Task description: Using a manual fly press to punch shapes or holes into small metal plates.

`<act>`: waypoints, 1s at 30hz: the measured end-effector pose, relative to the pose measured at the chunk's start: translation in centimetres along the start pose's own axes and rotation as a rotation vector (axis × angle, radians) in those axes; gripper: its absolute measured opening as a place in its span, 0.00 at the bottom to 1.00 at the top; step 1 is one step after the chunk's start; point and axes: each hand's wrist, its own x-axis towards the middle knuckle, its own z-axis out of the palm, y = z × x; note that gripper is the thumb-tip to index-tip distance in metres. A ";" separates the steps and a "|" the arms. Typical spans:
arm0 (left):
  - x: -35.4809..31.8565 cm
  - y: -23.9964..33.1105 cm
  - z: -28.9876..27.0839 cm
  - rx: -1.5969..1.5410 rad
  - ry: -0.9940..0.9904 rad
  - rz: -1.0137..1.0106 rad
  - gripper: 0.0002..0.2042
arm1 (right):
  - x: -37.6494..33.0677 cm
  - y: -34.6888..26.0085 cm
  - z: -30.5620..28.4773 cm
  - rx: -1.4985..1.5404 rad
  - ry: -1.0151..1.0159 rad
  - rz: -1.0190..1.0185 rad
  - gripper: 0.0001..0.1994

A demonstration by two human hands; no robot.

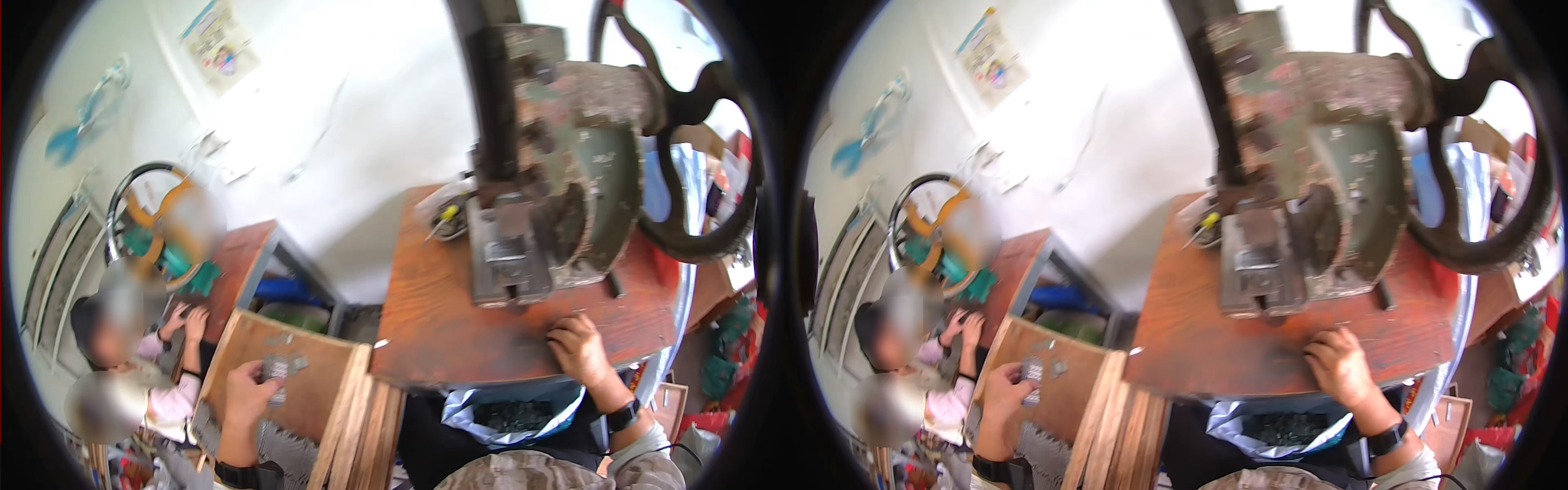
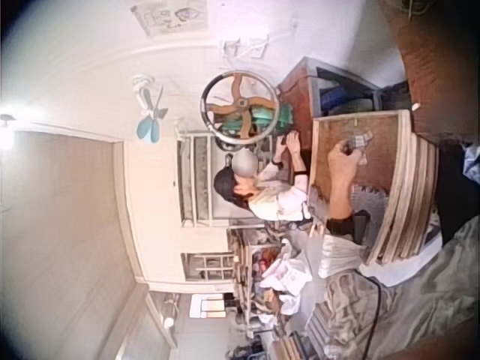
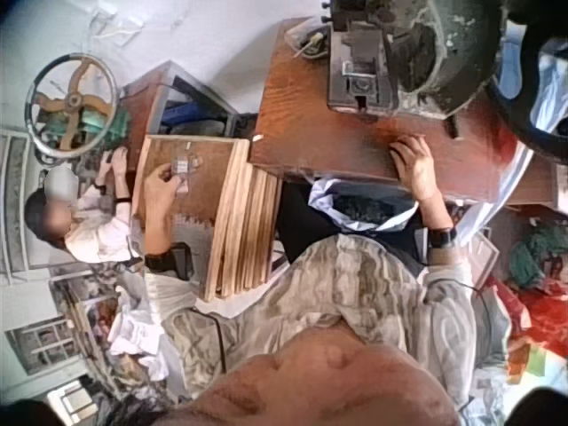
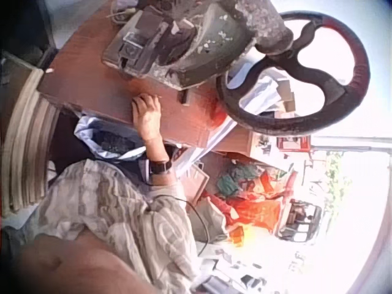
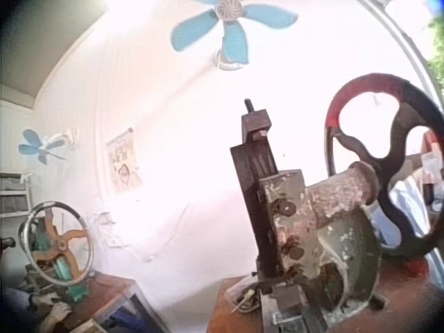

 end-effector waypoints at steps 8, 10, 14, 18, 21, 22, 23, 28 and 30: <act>5.9 20.5 24.6 0.196 -0.254 0.487 0.21 | -0.8 0.8 -1.1 -0.019 -0.012 0.058 0.06; 6.0 22.7 27.4 0.198 -0.255 0.499 0.20 | -0.9 0.9 -1.0 0.014 -0.017 0.052 0.06; 6.7 23.9 30.6 0.223 -0.205 0.517 0.19 | -1.1 1.2 -0.9 0.032 -0.023 0.077 0.06; 6.3 25.4 32.0 0.109 -0.167 0.528 0.17 | -1.3 1.3 -1.0 0.049 -0.011 0.093 0.06; 4.9 26.2 31.1 -0.069 -0.208 0.611 0.16 | -1.4 1.5 -1.0 0.040 0.002 0.100 0.06; 4.7 26.0 30.6 -0.146 -0.248 0.682 0.15 | -1.5 1.5 -1.0 0.046 0.000 0.104 0.07; 6.1 23.8 30.9 -0.423 -0.417 0.495 0.15 | -1.3 1.3 -1.0 0.058 -0.003 0.095 0.07; 6.5 22.8 31.5 0.037 -0.255 0.497 0.16 | 0.4 1.7 -1.5 0.253 0.085 0.125 0.10; 7.1 21.2 33.4 0.184 0.138 0.921 0.14 | 2.7 1.6 -1.8 0.281 0.127 0.137 0.11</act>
